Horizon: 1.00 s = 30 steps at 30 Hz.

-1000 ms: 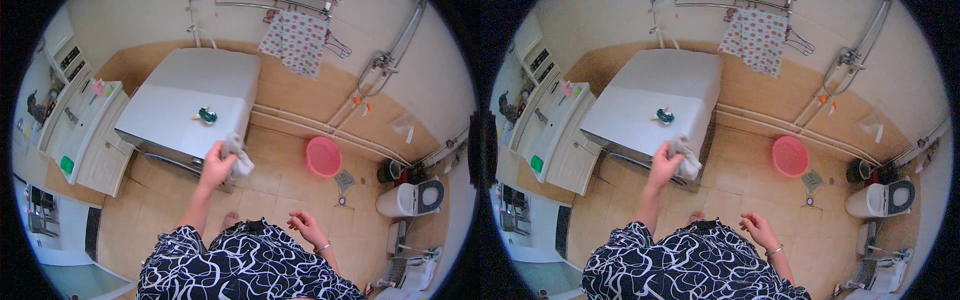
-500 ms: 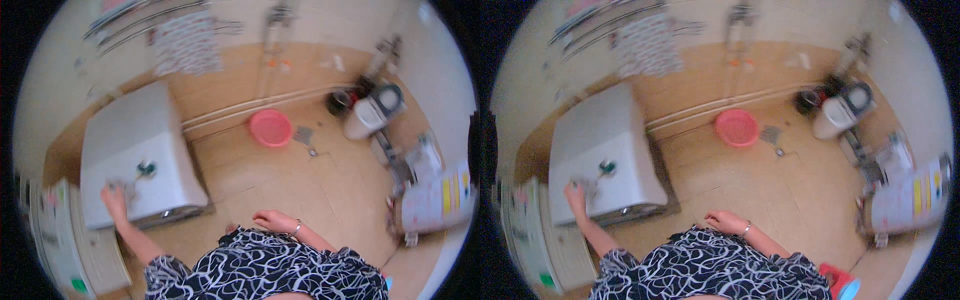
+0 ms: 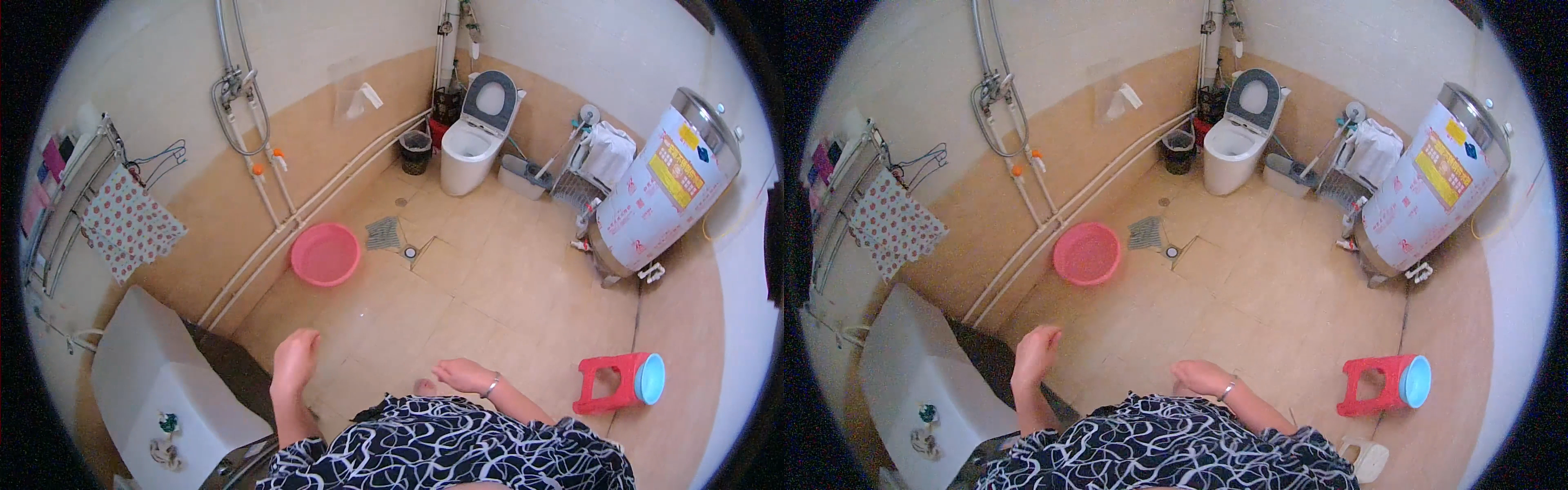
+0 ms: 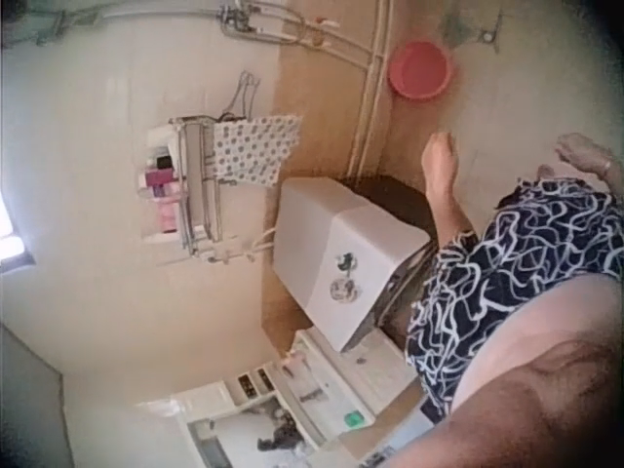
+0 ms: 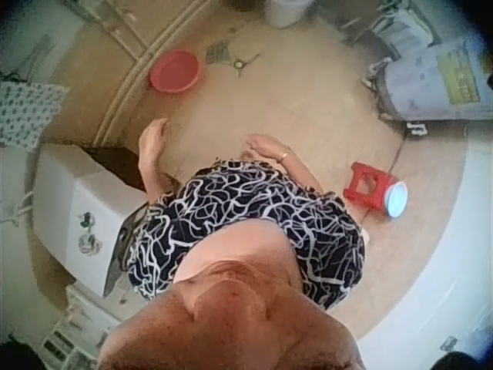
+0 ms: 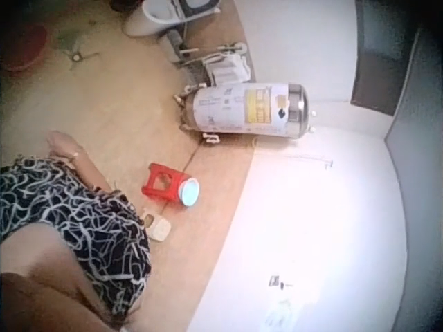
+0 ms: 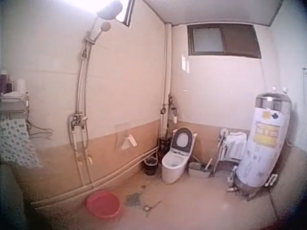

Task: The person wipes the exterior surfaces of a water dispenser with a cloth, then walks to a bathroom where they use the cloth to wipe the tank and lid of a toilet.

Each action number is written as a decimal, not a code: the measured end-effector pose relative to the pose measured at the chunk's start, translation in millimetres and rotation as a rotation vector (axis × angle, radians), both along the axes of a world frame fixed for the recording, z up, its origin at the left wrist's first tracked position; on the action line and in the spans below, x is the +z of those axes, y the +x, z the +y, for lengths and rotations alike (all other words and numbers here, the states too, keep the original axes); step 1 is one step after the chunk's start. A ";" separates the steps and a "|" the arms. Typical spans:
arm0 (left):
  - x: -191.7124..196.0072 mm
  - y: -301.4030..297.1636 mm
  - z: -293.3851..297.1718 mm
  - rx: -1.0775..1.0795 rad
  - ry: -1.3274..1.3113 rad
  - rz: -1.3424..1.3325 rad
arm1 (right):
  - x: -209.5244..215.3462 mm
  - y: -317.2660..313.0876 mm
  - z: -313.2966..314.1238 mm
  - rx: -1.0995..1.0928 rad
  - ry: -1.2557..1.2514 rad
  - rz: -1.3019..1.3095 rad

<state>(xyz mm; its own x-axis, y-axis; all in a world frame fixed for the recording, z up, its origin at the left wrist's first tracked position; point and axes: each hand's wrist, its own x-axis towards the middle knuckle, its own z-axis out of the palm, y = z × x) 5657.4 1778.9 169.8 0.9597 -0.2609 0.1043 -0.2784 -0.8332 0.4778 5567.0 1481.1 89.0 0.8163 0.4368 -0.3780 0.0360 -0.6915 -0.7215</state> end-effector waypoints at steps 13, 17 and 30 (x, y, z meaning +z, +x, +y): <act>-32.2 137.4 -142.7 -0.235 0.147 0.293 | -27.7 83.0 -141.5 -0.320 -0.015 0.044; -41.2 202.4 -162.6 -0.203 0.248 0.304 | -27.3 157.6 -149.1 -0.281 0.031 0.049; -78.0 355.0 -302.4 -0.509 0.429 0.532 | -36.3 310.3 -259.9 -0.540 -0.183 0.142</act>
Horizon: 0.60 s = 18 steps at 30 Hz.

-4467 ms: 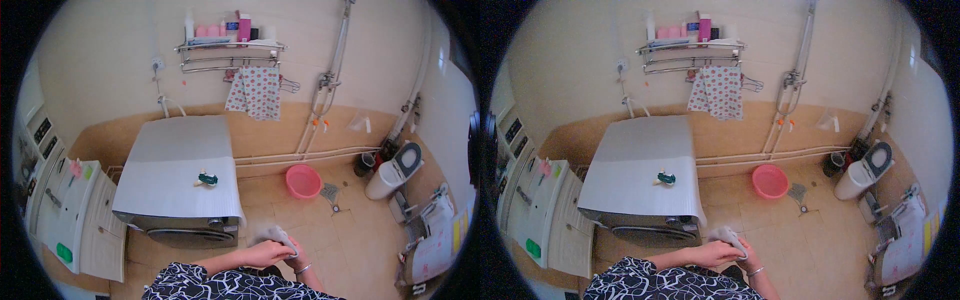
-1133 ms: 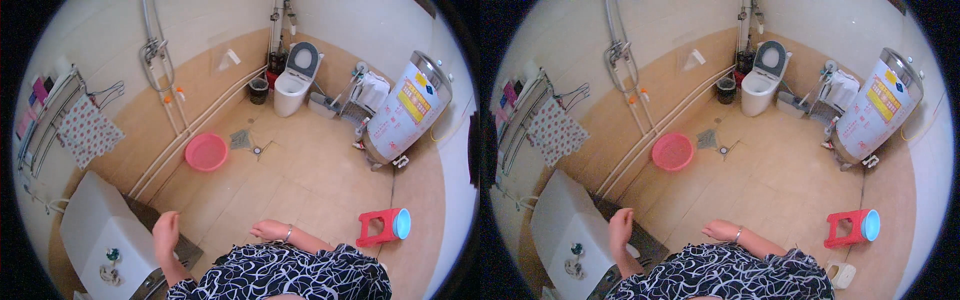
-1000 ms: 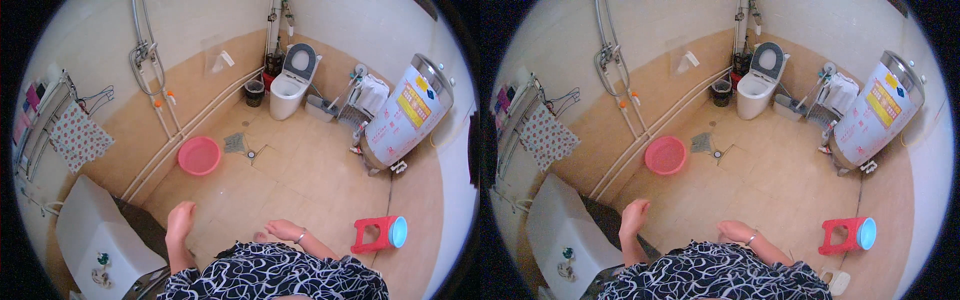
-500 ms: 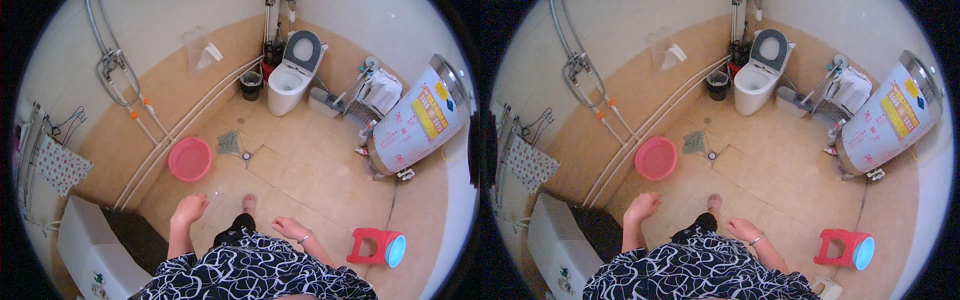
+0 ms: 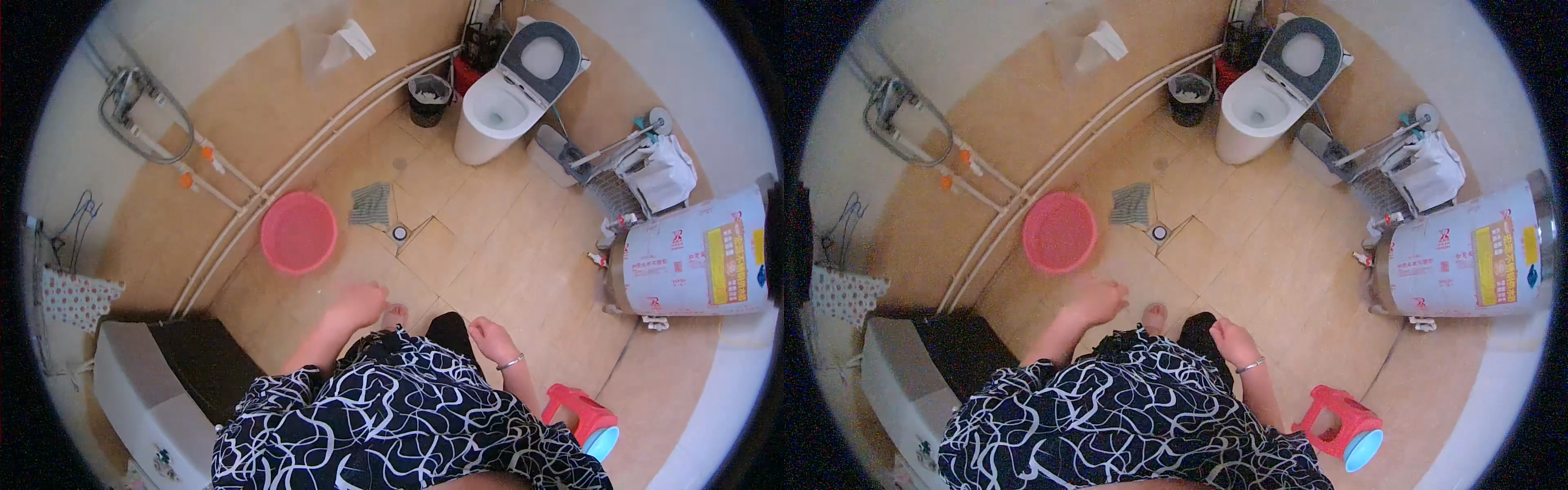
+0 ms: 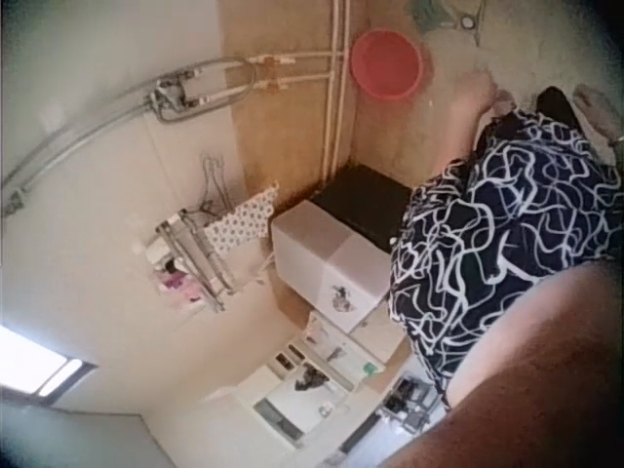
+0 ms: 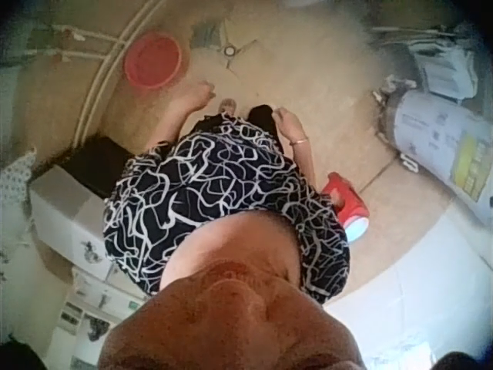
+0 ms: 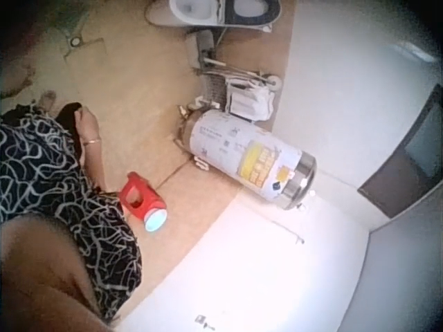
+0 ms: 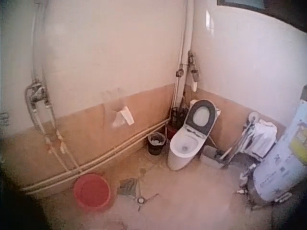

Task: The person wipes the exterior surfaces of a water dispenser with a cloth, then walks to a bathroom where they use the cloth to wipe the tank and lid of a toilet.

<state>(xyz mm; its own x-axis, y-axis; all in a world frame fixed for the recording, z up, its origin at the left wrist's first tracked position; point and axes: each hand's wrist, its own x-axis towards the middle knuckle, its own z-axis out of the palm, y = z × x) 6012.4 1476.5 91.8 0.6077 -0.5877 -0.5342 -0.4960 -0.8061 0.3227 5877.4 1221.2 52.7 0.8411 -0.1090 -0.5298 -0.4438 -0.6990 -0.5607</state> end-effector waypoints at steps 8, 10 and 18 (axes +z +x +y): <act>-86.1 53.5 -66.5 0.011 0.034 0.344 | -42.7 67.7 -72.8 0.190 0.137 0.131; -123.3 68.8 -87.7 0.079 0.112 0.508 | -41.7 95.8 -100.5 0.167 0.141 0.119; -217.5 149.4 -179.9 -0.032 0.045 0.576 | -56.7 179.4 -246.9 0.039 0.063 -0.027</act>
